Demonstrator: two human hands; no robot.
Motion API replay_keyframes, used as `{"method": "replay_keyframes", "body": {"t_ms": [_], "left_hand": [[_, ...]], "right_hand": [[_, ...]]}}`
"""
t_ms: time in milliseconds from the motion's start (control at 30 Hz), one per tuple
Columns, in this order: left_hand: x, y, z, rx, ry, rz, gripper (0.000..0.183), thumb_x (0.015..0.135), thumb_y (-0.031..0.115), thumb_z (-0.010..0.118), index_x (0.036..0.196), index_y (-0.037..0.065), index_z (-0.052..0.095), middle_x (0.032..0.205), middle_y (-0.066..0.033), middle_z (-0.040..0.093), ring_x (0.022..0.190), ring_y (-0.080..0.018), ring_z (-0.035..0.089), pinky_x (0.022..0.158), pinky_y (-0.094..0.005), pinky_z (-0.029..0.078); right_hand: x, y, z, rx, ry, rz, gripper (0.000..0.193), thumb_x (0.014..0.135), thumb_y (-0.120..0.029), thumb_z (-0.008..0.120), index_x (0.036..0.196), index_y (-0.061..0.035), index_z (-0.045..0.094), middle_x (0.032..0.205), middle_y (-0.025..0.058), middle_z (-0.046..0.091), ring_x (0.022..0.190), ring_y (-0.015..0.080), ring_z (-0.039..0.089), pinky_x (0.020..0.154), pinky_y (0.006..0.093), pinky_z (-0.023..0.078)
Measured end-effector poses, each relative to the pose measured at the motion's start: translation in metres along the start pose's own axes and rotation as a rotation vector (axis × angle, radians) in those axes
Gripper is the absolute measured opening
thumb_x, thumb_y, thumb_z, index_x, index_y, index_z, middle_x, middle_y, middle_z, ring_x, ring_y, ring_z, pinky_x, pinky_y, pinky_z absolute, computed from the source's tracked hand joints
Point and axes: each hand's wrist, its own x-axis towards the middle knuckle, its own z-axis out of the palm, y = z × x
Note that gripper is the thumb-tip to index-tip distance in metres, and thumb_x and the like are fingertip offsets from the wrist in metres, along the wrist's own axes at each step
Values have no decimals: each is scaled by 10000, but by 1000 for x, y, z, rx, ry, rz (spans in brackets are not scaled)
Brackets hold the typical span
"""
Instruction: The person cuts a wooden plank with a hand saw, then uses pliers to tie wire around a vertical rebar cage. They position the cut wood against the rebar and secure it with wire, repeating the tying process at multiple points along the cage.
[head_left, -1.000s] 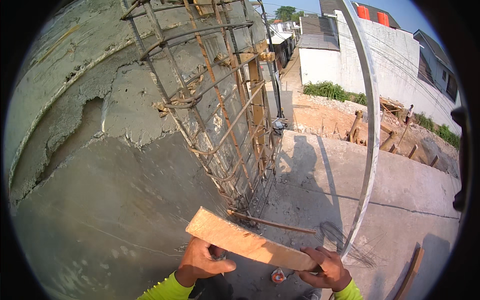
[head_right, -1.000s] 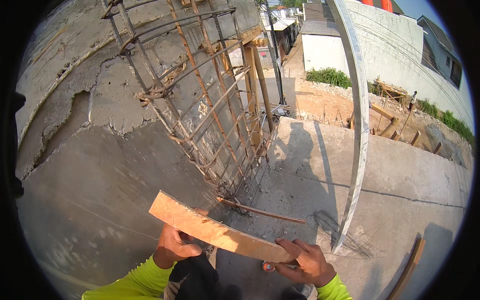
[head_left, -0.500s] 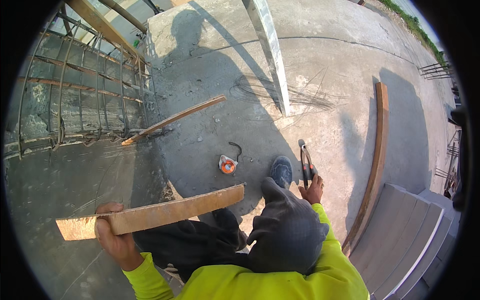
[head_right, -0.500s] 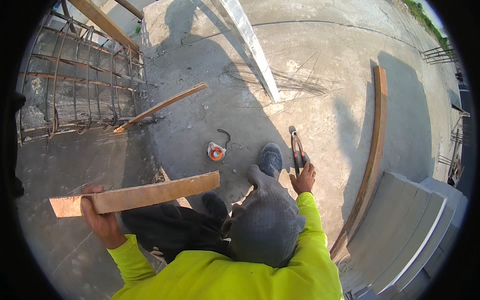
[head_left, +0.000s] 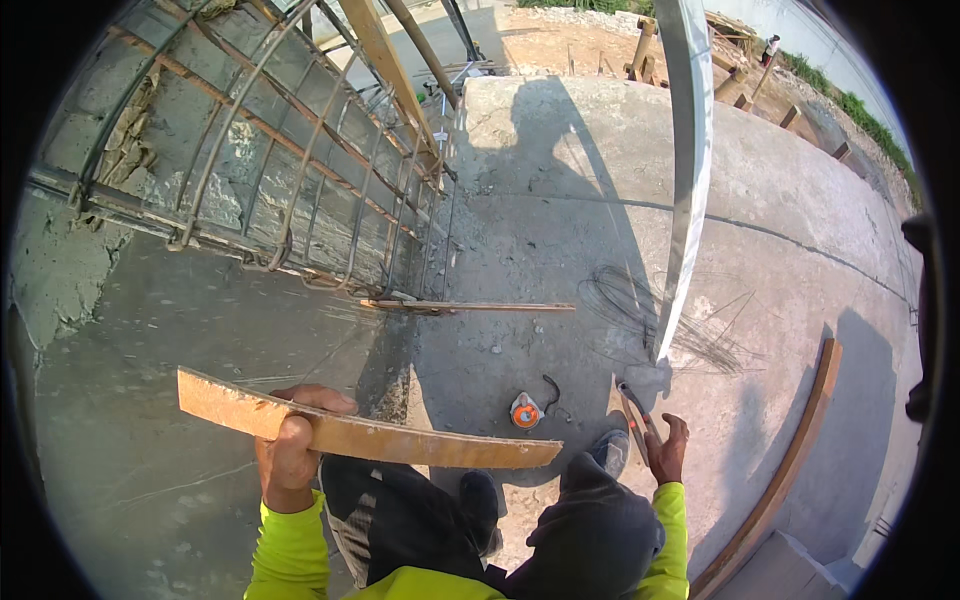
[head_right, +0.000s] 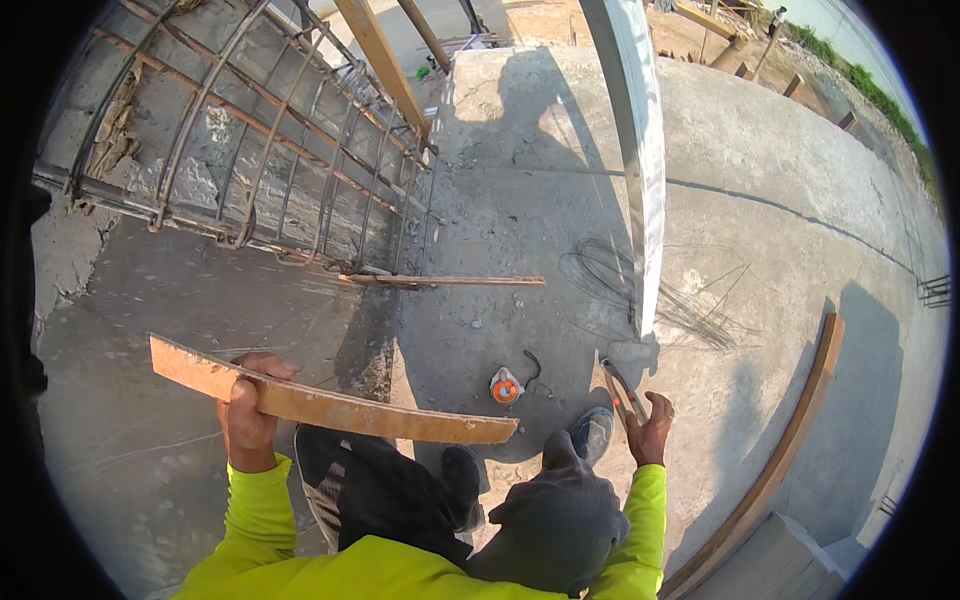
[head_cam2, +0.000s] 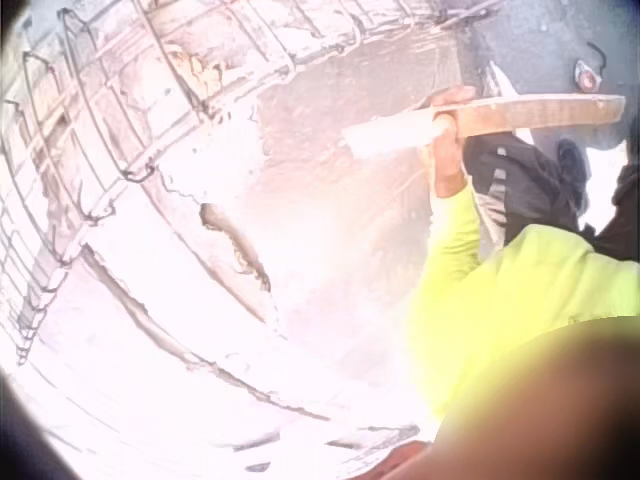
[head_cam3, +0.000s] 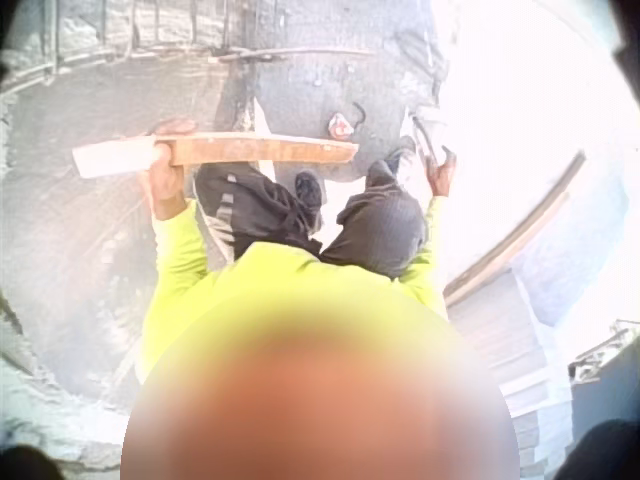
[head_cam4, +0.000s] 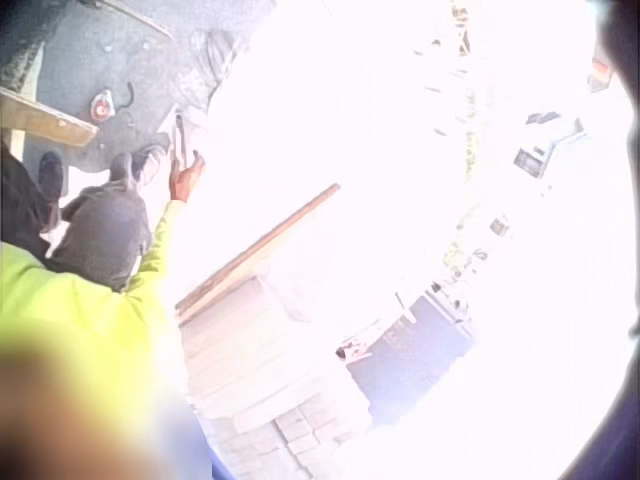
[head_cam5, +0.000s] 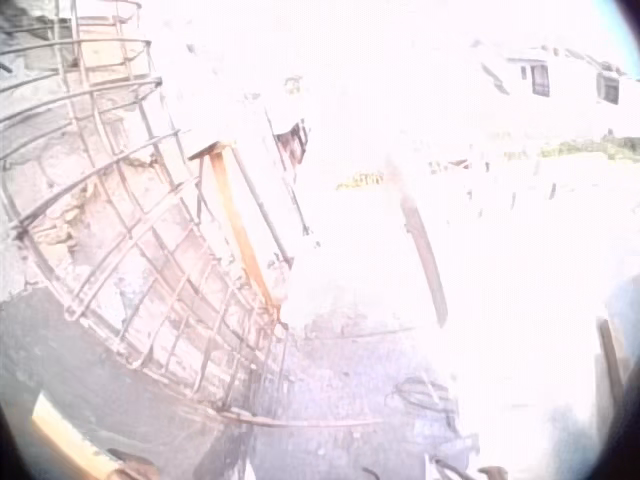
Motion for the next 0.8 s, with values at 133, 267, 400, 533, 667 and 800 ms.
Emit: {"method": "replay_keyframes", "body": {"t_ms": [133, 267, 400, 533, 667, 800], "left_hand": [[-12, 106, -13, -160, -5, -169, 470, 882, 375, 612, 1083, -39, 709, 1086, -160, 721, 1022, -237, 667, 914, -362, 516], [-22, 230, -36, -254, 58, -322, 343, 939, 257, 583, 1119, -12, 694, 1127, -95, 717, 1010, -182, 631, 865, -322, 492], [-37, 358, -84, -300, 113, -151, 314, 958, 254, 570, 1091, -1, 697, 1083, -72, 715, 917, -150, 598, 778, -299, 465], [-57, 472, -130, -294, 197, 34, 291, 978, 251, 558, 1063, 11, 699, 1039, -49, 713, 825, -118, 565, 691, -275, 438], [-69, 553, -161, -176, 319, 317, 276, 973, 256, 577, 975, 5, 691, 861, -51, 680, 727, -117, 542, 646, -291, 436], [-57, 622, -179, 261, 525, 559, 224, 944, 221, 626, 885, 6, 654, 708, -74, 600, 639, -135, 542, 606, -310, 449]], "right_hand": [[57, -206, -112, 754, -189, -385, 371, 863, -75, 716, 1215, -2, 620, 992, 109, 647, 766, 197, 657, 736, 325, 542], [18, -423, -247, 414, -453, -1122, 750, 804, -202, 813, 1451, -34, 473, 1345, 222, 575, 1195, 366, 595, 985, 417, 492], [-35, -560, -334, 356, -447, -1375, 659, 838, -209, 775, 1409, -35, 493, 1347, 263, 553, 1173, 416, 586, 995, 454, 482], [-61, -636, -403, 365, -477, -1565, 778, 933, -320, 719, 1572, -228, 284, 1559, 178, 419, 1273, 290, 557, 1046, 410, 459], [-44, -708, -528, 84, -363, -1328, 865, 784, -321, 845, 1488, -41, 428, 1355, 256, 559, 1168, 393, 607, 983, 436, 503], [-28, -804, -670, 87, 206, -1580, 651, 811, -79, 767, 1410, -16, 519, 910, 129, 572, 709, 274, 627, 674, 359, 530]]}}
